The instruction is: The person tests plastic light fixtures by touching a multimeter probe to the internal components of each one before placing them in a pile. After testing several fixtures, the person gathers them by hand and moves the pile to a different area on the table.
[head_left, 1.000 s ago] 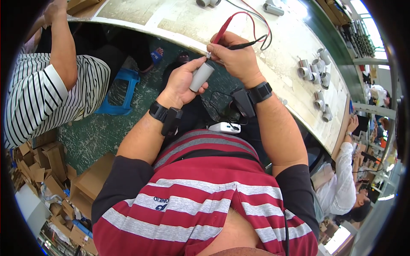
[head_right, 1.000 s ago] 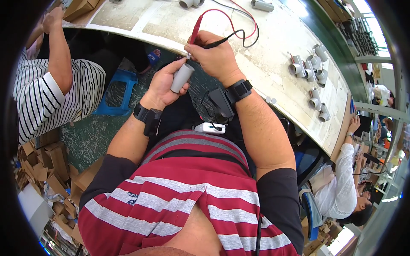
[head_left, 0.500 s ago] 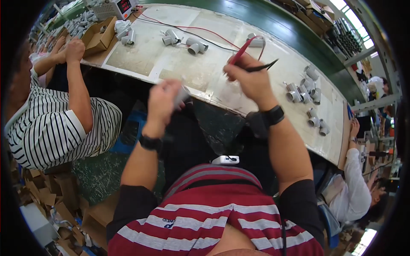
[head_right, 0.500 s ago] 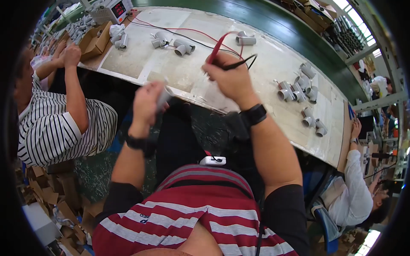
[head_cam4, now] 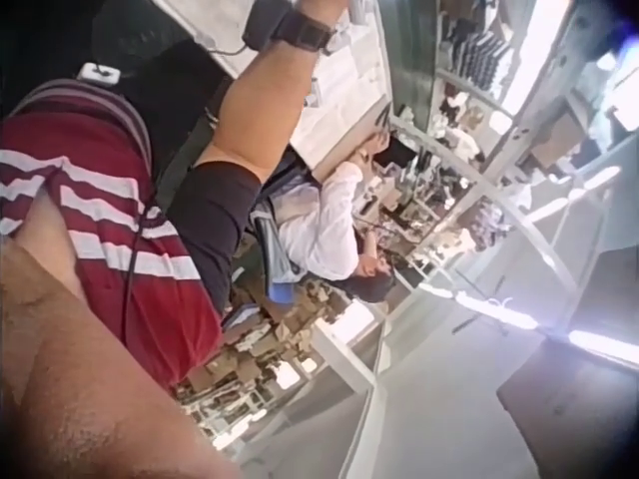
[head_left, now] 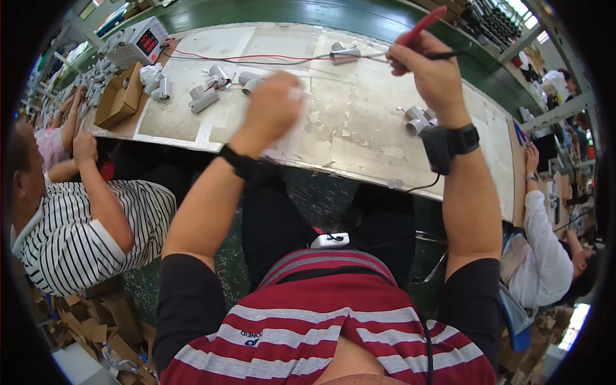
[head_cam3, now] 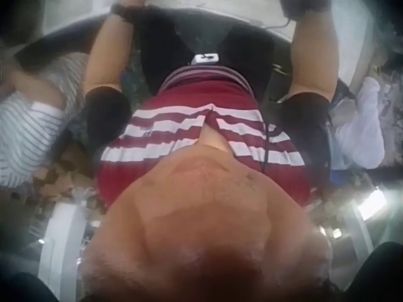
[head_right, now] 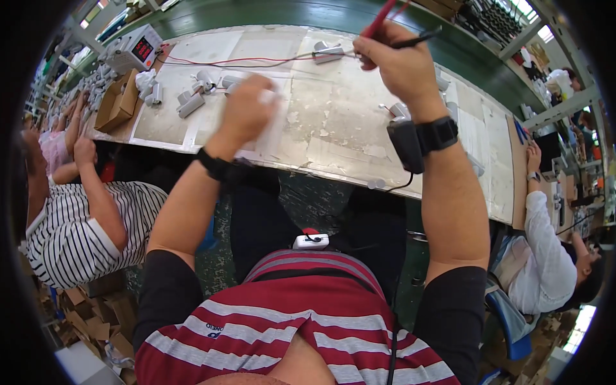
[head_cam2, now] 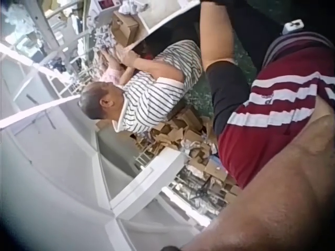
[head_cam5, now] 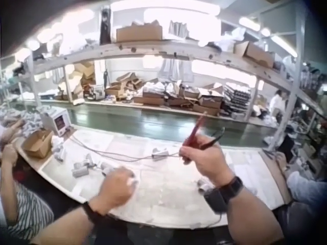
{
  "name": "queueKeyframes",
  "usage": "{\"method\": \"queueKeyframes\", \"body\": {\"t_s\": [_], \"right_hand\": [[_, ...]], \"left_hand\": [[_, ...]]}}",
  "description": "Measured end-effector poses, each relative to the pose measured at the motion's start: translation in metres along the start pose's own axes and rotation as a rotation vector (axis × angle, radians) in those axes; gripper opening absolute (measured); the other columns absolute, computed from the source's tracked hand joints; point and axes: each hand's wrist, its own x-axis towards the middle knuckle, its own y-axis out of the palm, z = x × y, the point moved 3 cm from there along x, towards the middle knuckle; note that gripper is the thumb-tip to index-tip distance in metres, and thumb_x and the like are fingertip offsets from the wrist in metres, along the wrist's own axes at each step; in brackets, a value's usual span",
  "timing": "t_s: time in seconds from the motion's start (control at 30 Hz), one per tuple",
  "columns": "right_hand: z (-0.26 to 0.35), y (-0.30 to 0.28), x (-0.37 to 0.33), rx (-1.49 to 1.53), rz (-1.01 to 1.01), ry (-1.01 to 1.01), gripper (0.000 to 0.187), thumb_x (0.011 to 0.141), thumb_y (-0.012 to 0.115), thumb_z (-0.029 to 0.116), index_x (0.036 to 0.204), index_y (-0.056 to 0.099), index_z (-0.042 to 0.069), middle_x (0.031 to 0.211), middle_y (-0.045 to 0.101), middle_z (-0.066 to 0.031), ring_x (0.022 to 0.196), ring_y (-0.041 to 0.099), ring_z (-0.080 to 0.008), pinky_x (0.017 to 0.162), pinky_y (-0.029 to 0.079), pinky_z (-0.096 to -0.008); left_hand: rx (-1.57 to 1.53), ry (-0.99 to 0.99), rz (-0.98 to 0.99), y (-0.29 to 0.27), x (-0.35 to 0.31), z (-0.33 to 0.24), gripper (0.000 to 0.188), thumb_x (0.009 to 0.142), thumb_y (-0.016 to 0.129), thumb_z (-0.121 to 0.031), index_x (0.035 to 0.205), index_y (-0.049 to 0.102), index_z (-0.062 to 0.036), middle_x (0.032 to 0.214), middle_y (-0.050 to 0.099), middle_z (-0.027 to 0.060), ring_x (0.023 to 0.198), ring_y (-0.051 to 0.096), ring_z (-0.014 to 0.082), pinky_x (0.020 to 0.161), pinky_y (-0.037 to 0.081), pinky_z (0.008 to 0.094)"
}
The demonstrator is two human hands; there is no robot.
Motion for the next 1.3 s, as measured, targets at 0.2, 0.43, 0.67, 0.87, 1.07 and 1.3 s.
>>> {"method": "queueKeyframes", "body": {"t_s": [0.2, 0.43, 0.67, 0.87, 1.07, 1.3], "right_hand": [[0.066, 0.003, 0.024, 0.043, 0.077, -0.089, 0.008, 0.093, 0.074, 0.005, 0.097, 0.068, 0.001, 0.083, 0.070, -0.0049, 0.071, 0.066, -0.0127, 0.064, 0.055, -0.0258], [0.074, 0.002, 0.004, 0.114, 0.076, -0.026, 0.008, 0.092, 0.074, 0.002, 0.098, 0.069, 0.001, 0.082, 0.069, -0.0030, 0.069, 0.064, -0.0106, 0.063, 0.053, -0.0244], [0.058, 0.005, 0.011, 0.322, 0.166, -0.310, 0.006, 0.092, 0.073, 0.002, 0.097, 0.069, 0.001, 0.082, 0.069, -0.0031, 0.069, 0.063, -0.0098, 0.063, 0.052, -0.0242], [-0.017, 0.021, -0.047, 0.117, 0.078, 0.092, 0.014, 0.091, 0.076, 0.009, 0.101, 0.071, 0.000, 0.084, 0.071, -0.0071, 0.074, 0.067, -0.0155, 0.067, 0.056, -0.0297], [-0.066, 0.101, -0.124, 0.215, 0.190, 0.261, 0.017, 0.095, 0.073, 0.010, 0.106, 0.070, -0.002, 0.090, 0.074, -0.0088, 0.077, 0.070, -0.0152, 0.070, 0.057, -0.0278], [-0.062, 0.139, -0.134, 0.266, 0.194, 0.319, 0.016, 0.095, 0.072, 0.009, 0.106, 0.070, -0.003, 0.090, 0.074, -0.0098, 0.077, 0.071, -0.0152, 0.071, 0.058, -0.0273]], "left_hand": [[0.241, 0.094, 0.018, 0.105, 0.095, -0.035, 0.042, 0.089, 0.071, -0.025, 0.124, 0.064, -0.0039, 0.134, 0.057, 0.0248, 0.120, 0.060, 0.0412, 0.103, 0.050, 0.0449], [0.145, -0.263, 0.603, 0.140, 0.159, 0.013, 0.048, 0.092, 0.071, -0.028, 0.132, 0.062, -0.0037, 0.139, 0.057, 0.0263, 0.119, 0.062, 0.0423, 0.103, 0.051, 0.0448], [-0.700, -0.328, 0.297, 0.057, 0.027, -0.088, 0.048, 0.088, 0.077, -0.021, 0.129, 0.063, -0.0015, 0.122, 0.067, 0.0205, 0.102, 0.069, 0.0353, 0.094, 0.056, 0.0385], [-1.584, -0.940, 0.178, 0.007, -0.147, -0.099, 0.034, 0.099, 0.067, -0.018, 0.129, 0.060, -0.0024, 0.110, 0.063, 0.0060, 0.091, 0.068, 0.0161, 0.080, 0.058, 0.0310], [-1.532, -1.046, 0.058, 0.020, -0.181, -0.072, 0.028, 0.103, 0.061, -0.025, 0.120, 0.066, -0.0040, 0.099, 0.064, 0.0039, 0.081, 0.065, 0.0141, 0.073, 0.056, 0.0293], [-1.310, -1.125, -0.141, 0.039, -0.177, -0.056, 0.024, 0.102, 0.063, -0.028, 0.103, 0.072, -0.0052, 0.087, 0.065, 0.0015, 0.072, 0.060, 0.0108, 0.064, 0.049, 0.0260]]}}
